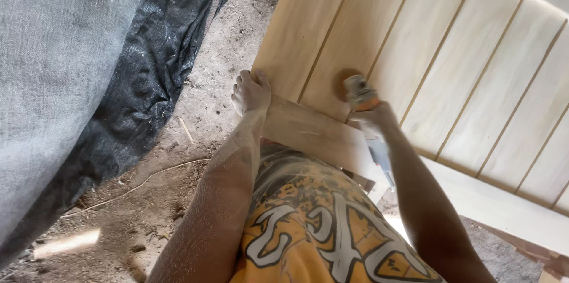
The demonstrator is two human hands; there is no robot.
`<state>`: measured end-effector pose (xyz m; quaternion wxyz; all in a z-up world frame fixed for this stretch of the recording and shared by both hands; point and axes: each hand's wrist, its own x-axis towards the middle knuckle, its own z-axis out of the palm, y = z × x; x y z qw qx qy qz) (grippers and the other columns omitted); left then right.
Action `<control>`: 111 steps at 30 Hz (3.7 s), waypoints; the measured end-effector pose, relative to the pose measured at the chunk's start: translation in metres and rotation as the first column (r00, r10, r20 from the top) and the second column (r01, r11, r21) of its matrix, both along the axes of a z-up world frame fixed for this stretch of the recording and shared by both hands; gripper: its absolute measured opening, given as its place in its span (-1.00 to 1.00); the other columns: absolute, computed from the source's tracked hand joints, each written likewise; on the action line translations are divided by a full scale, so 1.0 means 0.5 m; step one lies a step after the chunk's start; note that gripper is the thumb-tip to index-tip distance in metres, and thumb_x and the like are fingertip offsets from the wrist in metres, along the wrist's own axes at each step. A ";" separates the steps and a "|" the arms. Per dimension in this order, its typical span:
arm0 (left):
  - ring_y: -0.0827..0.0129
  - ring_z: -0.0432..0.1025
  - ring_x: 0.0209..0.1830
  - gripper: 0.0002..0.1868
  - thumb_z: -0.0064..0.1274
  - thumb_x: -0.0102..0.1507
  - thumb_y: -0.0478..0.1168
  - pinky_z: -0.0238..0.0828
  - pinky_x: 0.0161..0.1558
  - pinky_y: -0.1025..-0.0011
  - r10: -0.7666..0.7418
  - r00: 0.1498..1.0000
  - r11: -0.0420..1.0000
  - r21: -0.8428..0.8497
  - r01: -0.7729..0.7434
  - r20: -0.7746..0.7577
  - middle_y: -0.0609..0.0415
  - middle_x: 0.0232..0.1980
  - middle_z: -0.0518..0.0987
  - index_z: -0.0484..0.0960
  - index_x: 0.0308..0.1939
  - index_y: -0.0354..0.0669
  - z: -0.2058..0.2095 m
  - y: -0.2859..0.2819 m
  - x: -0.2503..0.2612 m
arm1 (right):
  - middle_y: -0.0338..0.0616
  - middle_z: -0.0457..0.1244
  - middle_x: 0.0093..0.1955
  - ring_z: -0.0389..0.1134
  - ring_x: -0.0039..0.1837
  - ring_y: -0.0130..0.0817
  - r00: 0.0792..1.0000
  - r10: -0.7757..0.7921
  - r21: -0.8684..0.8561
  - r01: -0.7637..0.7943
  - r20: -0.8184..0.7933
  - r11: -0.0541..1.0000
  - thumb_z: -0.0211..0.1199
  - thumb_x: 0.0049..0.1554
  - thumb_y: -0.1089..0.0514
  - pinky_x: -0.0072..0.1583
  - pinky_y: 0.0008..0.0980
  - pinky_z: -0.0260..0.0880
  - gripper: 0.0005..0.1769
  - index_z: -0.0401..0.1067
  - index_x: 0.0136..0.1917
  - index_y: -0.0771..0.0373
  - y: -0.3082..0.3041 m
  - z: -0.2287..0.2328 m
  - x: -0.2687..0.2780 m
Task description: The person sands a wooden door panel using an angle grinder fitted with a sanding disc, moving the tool across the recessed panels and frame while steadying the wood with their hands.
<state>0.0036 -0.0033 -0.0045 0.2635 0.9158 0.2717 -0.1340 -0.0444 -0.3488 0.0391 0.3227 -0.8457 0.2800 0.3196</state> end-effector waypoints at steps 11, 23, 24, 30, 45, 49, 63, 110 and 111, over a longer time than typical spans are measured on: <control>-0.11 0.43 0.15 -0.45 -0.26 0.40 0.18 0.37 0.11 -0.05 -0.084 0.994 0.995 -0.039 0.087 0.070 -0.20 0.18 0.51 0.40 0.14 -0.24 -0.002 0.015 -0.006 | 0.07 0.39 -0.03 0.43 -0.09 -0.19 0.817 -0.576 0.019 0.576 0.011 0.817 0.51 -0.05 0.14 -0.05 -0.15 0.52 -0.43 0.49 0.20 0.38 -0.152 0.107 -0.415; 0.15 0.64 -0.02 -0.60 0.00 0.33 0.06 0.50 0.07 0.27 -0.530 0.842 0.665 -0.568 0.485 0.099 -0.13 -0.08 0.76 0.70 0.05 -0.10 -0.263 0.294 -0.069 | -0.01 0.35 -0.02 0.43 -0.08 -0.21 0.416 -0.870 0.667 0.573 0.264 0.476 0.32 -0.03 0.32 -0.06 -0.10 0.55 -0.45 0.32 0.25 0.30 0.140 0.046 -0.499; 0.17 0.61 0.01 -0.59 -0.03 0.34 0.09 0.47 0.08 0.27 -0.570 0.809 0.609 -0.587 0.533 0.143 -0.10 -0.05 0.74 0.74 0.03 -0.05 -0.265 0.346 -0.063 | -0.05 0.35 0.01 0.42 -0.07 -0.22 0.384 -0.877 0.675 0.569 0.289 0.471 0.31 -0.05 0.34 -0.06 -0.09 0.54 -0.40 0.29 0.27 0.26 0.174 0.044 -0.471; 0.09 0.54 0.11 -0.53 0.05 0.24 0.24 0.44 0.17 0.23 -0.405 0.817 0.907 -0.295 0.302 -0.410 -0.07 0.06 0.66 0.74 0.08 0.17 -0.257 0.735 -0.036 | -0.03 0.29 0.03 0.40 -0.04 -0.22 0.202 -0.931 0.787 0.499 0.303 0.364 0.27 0.04 0.34 -0.03 -0.07 0.54 -0.37 0.26 0.38 0.29 0.440 0.011 -0.382; -0.11 0.49 0.17 -0.54 0.01 0.28 0.10 0.42 0.21 0.14 -0.524 0.834 0.850 -0.169 0.498 -0.176 -0.16 0.12 0.63 0.70 0.07 -0.10 -0.205 0.895 0.403 | -0.01 0.31 -0.06 0.41 -0.11 -0.17 -0.100 -0.945 0.658 0.740 0.311 0.138 0.29 0.02 0.41 -0.04 -0.16 0.52 -0.54 0.37 0.21 0.40 0.746 0.097 -0.112; 0.07 0.54 0.18 -0.51 0.01 0.29 0.05 0.42 0.21 0.23 -0.734 0.677 0.626 -0.439 0.644 -0.055 -0.11 0.14 0.66 0.64 0.15 -0.18 -0.208 0.727 0.541 | -0.14 0.34 0.00 0.42 -0.05 -0.30 -0.220 -0.939 0.729 0.683 0.264 0.045 0.29 -0.04 0.43 -0.02 -0.23 0.54 -0.53 0.41 0.18 0.37 0.760 0.047 -0.018; 0.13 0.64 -0.02 -0.58 0.02 0.27 -0.01 0.51 0.05 0.26 -0.901 0.363 0.424 -0.304 0.853 -0.238 -0.11 -0.04 0.75 0.75 -0.01 -0.25 -0.078 0.626 0.963 | 0.00 0.40 -0.03 0.43 -0.04 -0.29 -0.222 -0.910 0.299 0.947 0.351 -0.116 0.49 -0.05 0.18 -0.01 -0.27 0.47 -0.56 0.52 0.09 0.35 0.779 0.060 0.176; -0.07 -0.23 0.69 -0.15 0.11 0.19 0.11 -0.44 0.51 -0.40 -0.600 -0.766 -0.678 0.360 0.641 0.231 -0.21 0.65 -0.03 0.19 0.49 -0.04 -0.010 -0.548 1.113 | -0.01 0.40 -0.10 0.45 -0.10 -0.27 -0.695 -0.719 0.019 0.719 -0.007 -0.695 0.49 -0.12 0.11 -0.01 -0.22 0.51 -0.53 0.49 0.04 0.31 0.499 0.064 0.276; -0.08 -0.23 0.69 -0.15 0.11 0.19 0.10 -0.43 0.51 -0.39 -0.604 -0.763 -0.678 0.355 0.644 0.231 -0.21 0.65 -0.03 0.19 0.50 -0.05 -0.010 -0.546 1.113 | 0.00 0.39 -0.09 0.45 -0.10 -0.26 -0.702 -0.712 0.013 0.712 -0.012 -0.702 0.49 -0.11 0.12 -0.01 -0.22 0.52 -0.53 0.48 0.05 0.32 0.498 0.059 0.258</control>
